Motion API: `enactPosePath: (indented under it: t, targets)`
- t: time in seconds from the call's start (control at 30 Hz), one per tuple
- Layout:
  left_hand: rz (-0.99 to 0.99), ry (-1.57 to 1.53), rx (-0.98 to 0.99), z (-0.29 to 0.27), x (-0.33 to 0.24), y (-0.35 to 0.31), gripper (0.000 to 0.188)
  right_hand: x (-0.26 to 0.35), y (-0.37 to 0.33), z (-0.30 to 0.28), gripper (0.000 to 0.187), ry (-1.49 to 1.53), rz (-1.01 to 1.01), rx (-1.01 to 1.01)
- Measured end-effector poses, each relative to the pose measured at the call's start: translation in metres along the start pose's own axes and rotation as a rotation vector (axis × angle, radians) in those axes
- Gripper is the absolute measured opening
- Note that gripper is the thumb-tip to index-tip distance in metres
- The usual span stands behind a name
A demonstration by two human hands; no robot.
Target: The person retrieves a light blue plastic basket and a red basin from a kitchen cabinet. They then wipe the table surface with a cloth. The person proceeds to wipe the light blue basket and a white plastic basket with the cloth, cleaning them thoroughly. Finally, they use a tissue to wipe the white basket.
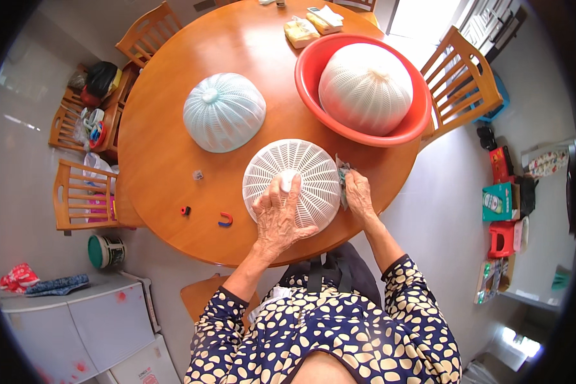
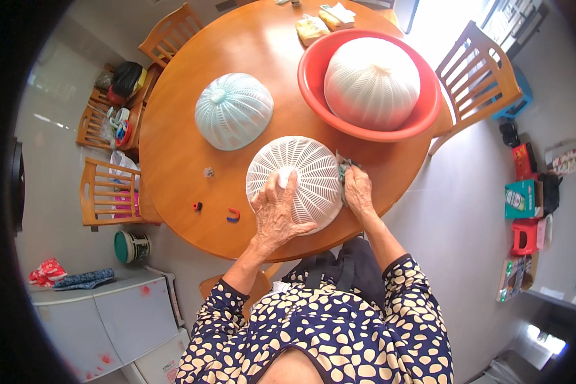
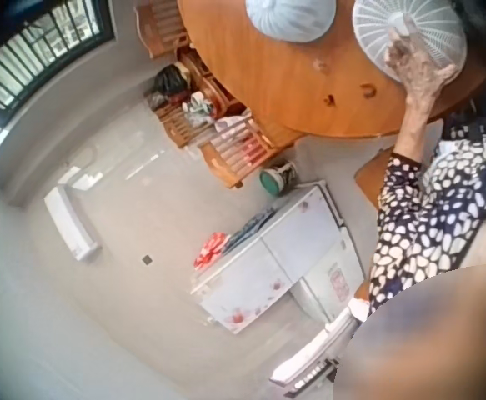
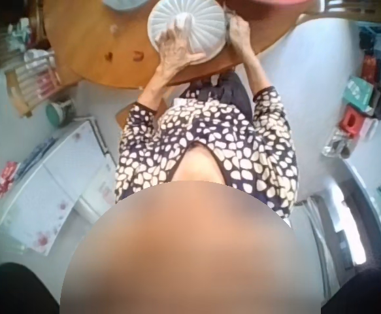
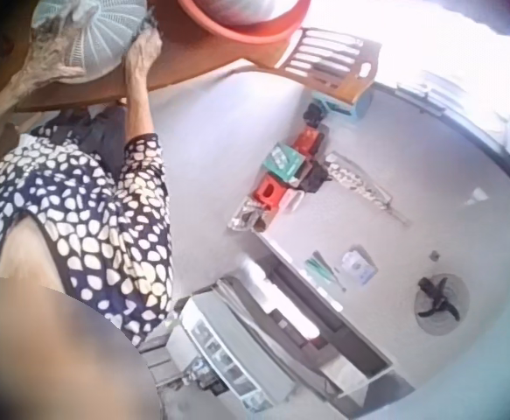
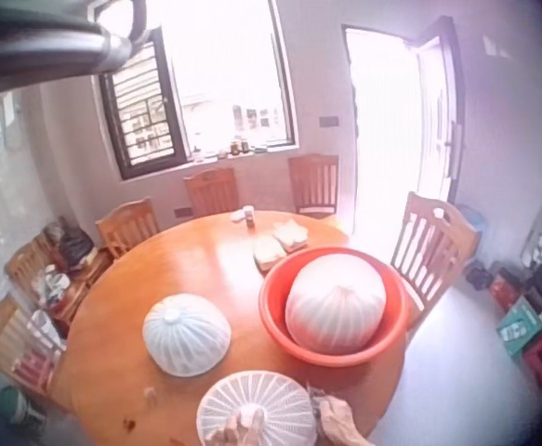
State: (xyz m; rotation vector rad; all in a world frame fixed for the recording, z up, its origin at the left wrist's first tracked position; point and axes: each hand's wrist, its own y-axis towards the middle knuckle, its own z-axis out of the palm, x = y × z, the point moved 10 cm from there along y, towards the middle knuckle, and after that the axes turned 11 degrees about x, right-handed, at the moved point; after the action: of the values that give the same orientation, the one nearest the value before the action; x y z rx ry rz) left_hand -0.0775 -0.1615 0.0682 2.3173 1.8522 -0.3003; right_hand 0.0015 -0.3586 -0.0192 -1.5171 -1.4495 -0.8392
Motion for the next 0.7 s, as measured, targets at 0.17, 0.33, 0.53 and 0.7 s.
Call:
enactPosePath:
  t: [0.17, 0.33, 0.53, 0.7]
  targets:
    - [0.006, 0.021, 0.019, 0.013, 0.003, 0.002, 0.12, -0.038, -0.025, 0.015, 0.033, 0.12, 0.171, -0.007]
    - [0.005, 0.032, 0.05, 0.021, 0.004, 0.005, 0.124, -0.064, -0.066, 0.034, 0.036, 0.223, 0.258, -0.043]
    - [0.013, -0.042, 0.052, 0.014, 0.003, 0.004, 0.118, -0.051, -0.112, 0.07, 0.016, 1.009, 0.555, 0.015]
    - [0.005, -0.088, 0.075, 0.016, 0.009, 0.006, 0.102, 0.015, -0.158, 0.106, 0.012, 1.24, 0.752, 0.47]
